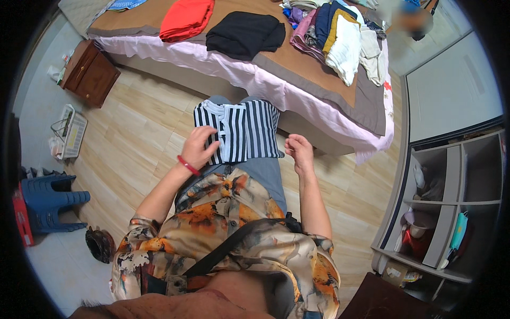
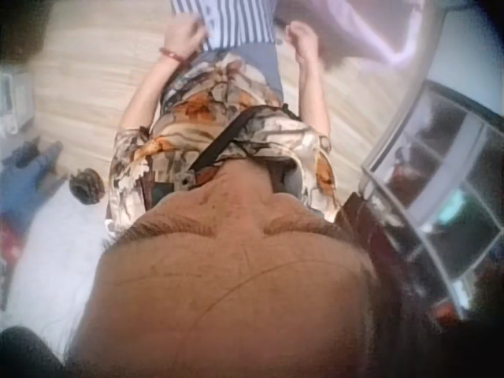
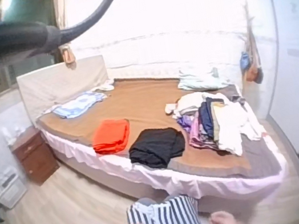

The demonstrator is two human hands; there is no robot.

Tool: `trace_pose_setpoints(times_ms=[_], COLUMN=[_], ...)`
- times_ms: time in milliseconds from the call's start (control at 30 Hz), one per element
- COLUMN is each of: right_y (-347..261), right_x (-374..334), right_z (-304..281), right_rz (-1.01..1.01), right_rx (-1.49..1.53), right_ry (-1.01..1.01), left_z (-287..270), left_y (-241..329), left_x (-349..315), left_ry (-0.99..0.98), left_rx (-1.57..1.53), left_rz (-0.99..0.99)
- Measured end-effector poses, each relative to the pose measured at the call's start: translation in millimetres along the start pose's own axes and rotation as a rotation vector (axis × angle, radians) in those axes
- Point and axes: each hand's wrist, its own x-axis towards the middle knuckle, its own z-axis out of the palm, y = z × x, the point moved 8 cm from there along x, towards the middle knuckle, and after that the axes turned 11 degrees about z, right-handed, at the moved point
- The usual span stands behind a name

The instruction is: The person takes items of clothing from a shelf, places them on a bed, and then sits to fold a black pair of leggings, a red patterned garment, a red short-sleeved shirt, and a striped garment one by one, smoothing them by hand and placing them into a stack.

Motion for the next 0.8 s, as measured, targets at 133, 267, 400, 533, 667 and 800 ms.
trace_pose_setpoints(times_ms=[133, 267, 400, 533, 667, 800], right_y=[-3.6, -7.8, -16.1, -32.9, -55.9, -56.7], right_x=[9.4, 13.1, 6.3, -20.5, -49.5, -34.3], right_z=[42.2, 59.3, 98.9, 159.6, 206.0, 210.8], right_rz=[-0.076, -0.188, -0.333, -0.646, -1.081, -1.12], right_rx=[-0.249, -0.437, -0.534, -0.899, -1.226, -1.437], right_ry=[-0.006, 0.027, -0.089, -0.091, -0.193, -0.332], left_z=[37.9, 55.3, 71.3, 70.1, 65.2, 55.6], left_y=[-22.8, -46.6, -66.4, -62.9, -43.9, -34.5], left_x=[17.9, 18.1, 14.6, 11.9, 14.2, 14.0], left_ry=[-0.152, -0.059, -0.127, -0.05, -0.144, -0.218], left_rx=[0.08, -0.05, -0.139, -0.135, -0.095, -0.091], left_rz=[-0.226, -0.415, -0.428, -0.261, -0.164, -0.142])
